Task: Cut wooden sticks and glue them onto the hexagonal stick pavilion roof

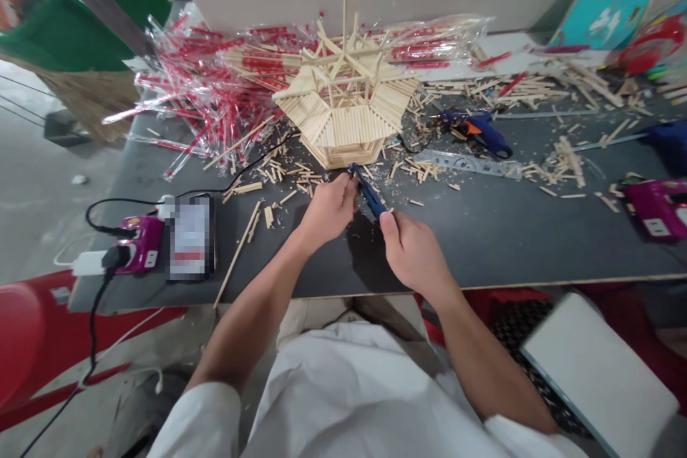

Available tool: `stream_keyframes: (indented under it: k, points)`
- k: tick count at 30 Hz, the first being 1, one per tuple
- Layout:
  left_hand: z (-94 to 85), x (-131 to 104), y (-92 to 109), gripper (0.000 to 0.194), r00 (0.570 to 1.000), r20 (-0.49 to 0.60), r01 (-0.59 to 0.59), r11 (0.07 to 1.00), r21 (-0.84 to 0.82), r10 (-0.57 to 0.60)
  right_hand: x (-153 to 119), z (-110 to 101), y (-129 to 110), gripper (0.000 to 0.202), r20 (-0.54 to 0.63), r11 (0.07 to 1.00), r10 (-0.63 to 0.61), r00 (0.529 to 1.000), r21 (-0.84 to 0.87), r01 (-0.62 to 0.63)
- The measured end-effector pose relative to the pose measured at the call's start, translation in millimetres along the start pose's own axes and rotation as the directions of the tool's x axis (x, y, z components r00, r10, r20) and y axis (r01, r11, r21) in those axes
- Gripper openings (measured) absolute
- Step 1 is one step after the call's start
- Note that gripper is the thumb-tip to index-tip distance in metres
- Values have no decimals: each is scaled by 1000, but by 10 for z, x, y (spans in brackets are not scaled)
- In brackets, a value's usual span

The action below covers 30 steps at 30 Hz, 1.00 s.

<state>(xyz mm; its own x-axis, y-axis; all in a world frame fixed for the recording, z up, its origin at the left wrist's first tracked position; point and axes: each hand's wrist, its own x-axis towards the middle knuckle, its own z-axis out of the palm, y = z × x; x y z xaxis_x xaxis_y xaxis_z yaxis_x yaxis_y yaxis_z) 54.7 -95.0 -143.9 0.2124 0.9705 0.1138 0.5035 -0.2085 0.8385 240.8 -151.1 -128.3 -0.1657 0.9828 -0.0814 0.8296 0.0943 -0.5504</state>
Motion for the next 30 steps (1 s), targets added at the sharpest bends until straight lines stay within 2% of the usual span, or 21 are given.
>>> stream_keyframes:
  k: [9, 18, 24, 30]
  points:
    - [41, 1, -6, 32, 999, -29, -35, 995, 99, 38, 9, 7, 3, 51, 8, 1000, -8, 1000, -5, 8]
    - [104, 30, -12, 27, 997, -48, -52, 994, 99, 57, 19, 35, 30, 52, 12, 999, 8, 1000, -44, -8]
    - [99, 32, -23, 32, 997, -68, -36, 992, 118, 44, 9, 136, -10, 48, -36, 979, 63, 997, -194, -69]
    - [98, 14, -3, 32, 997, -55, -46, 989, 141, 55, 19, 155, -15, 49, -55, 982, 69, 996, -174, -78]
